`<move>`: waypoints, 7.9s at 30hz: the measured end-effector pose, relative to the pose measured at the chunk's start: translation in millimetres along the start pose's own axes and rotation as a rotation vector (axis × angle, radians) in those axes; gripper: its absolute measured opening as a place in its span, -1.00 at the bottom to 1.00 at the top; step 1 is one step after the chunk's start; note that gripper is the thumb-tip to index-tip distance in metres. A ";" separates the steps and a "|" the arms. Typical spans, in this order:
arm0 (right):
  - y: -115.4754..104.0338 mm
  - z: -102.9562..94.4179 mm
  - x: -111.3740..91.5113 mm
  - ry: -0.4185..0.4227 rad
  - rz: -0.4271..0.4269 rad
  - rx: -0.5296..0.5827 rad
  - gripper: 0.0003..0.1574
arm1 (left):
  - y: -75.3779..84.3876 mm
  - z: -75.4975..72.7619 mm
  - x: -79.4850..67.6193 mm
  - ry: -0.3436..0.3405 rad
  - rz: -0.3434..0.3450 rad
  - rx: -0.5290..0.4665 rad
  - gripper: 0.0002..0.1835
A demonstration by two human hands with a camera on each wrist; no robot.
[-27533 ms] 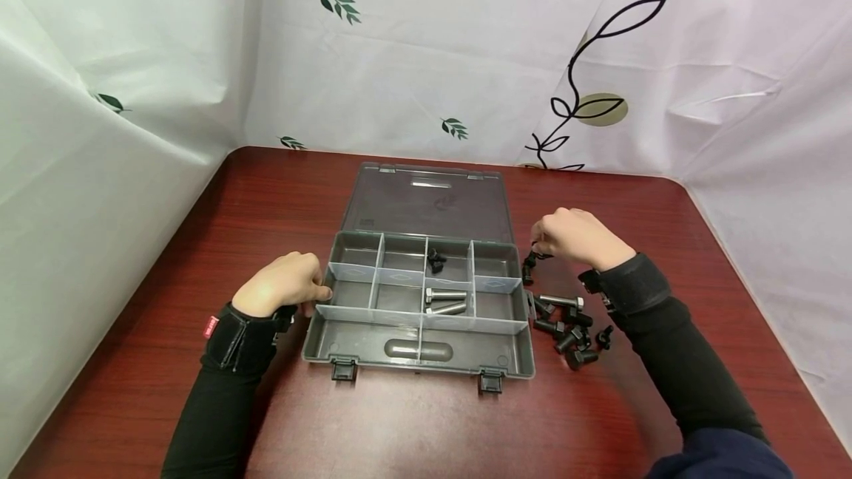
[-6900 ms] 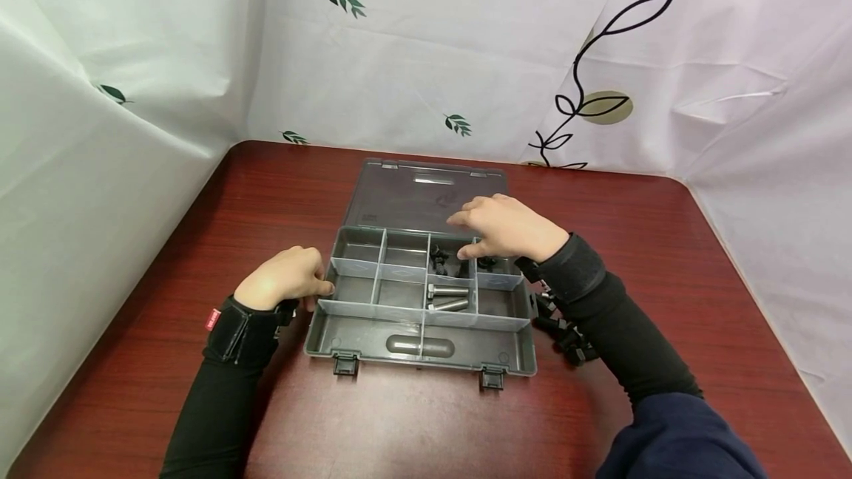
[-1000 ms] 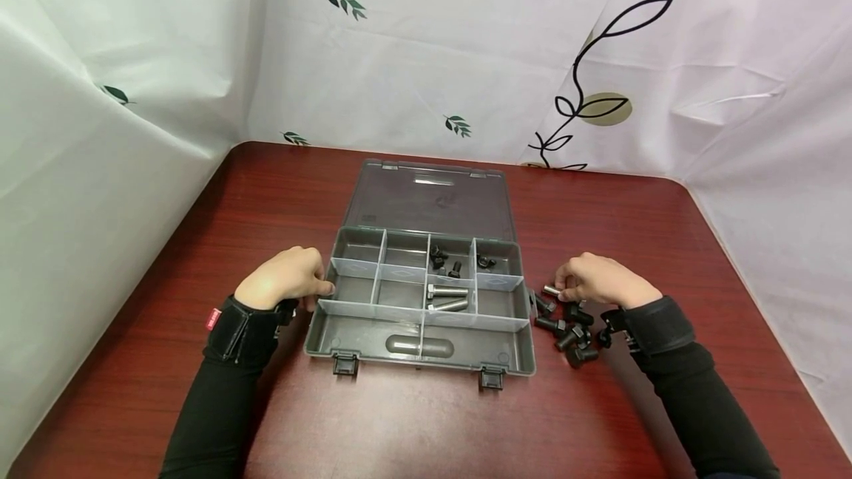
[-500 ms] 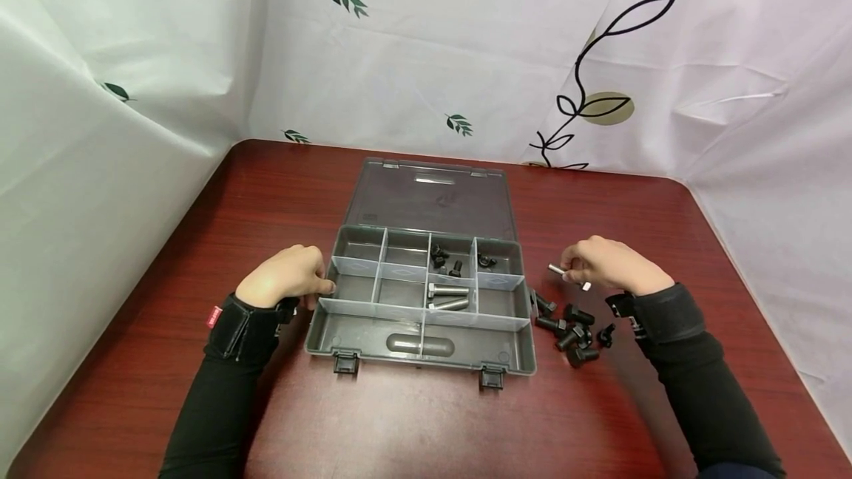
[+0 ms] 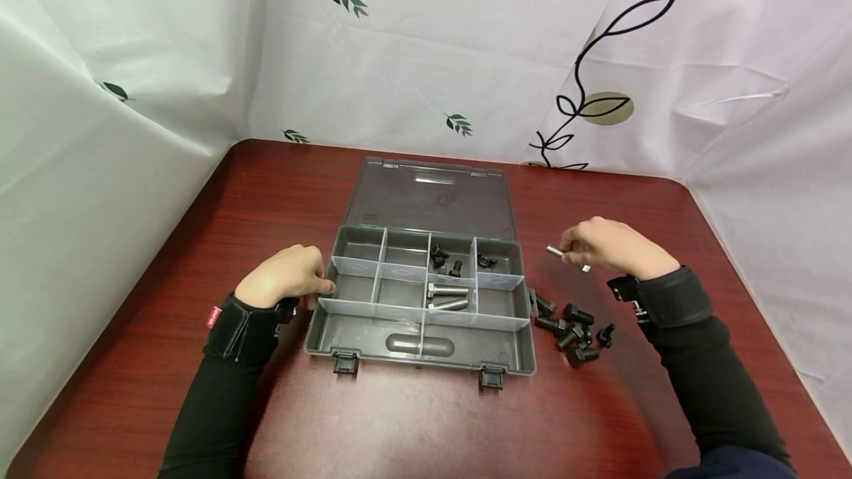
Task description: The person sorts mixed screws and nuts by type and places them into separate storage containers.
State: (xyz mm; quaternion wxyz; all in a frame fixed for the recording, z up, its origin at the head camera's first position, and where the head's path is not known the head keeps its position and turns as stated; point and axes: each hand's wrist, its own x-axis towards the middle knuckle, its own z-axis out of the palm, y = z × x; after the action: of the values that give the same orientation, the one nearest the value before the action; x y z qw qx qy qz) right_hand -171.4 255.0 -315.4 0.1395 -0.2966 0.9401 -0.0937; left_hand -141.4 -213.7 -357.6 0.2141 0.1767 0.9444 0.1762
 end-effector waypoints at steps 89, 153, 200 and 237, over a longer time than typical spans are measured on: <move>-133.3 9.7 84.4 0.078 -0.484 -0.269 -0.51 | -2.0 1.4 -0.9 0.006 0.006 0.005 -0.72; -64.1 2.0 37.0 0.062 -0.086 -0.126 -0.40 | -1.0 1.4 -1.4 0.000 0.003 -0.022 -0.73; -15.7 37.6 -1.2 -0.074 0.079 0.020 -0.51 | 0.5 -0.6 -2.8 0.007 -0.001 -0.024 -0.73; -20.3 68.7 10.0 -0.085 0.032 -0.027 -0.95 | 0.8 0.1 -2.7 0.001 -0.013 -0.019 -0.73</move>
State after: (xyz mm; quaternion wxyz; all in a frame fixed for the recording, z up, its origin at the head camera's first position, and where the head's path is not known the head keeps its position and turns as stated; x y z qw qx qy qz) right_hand -146.6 226.4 -377.1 0.1769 -0.2873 0.9391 -0.0658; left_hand -138.8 -214.0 -356.4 0.2163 0.1684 0.9439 0.1840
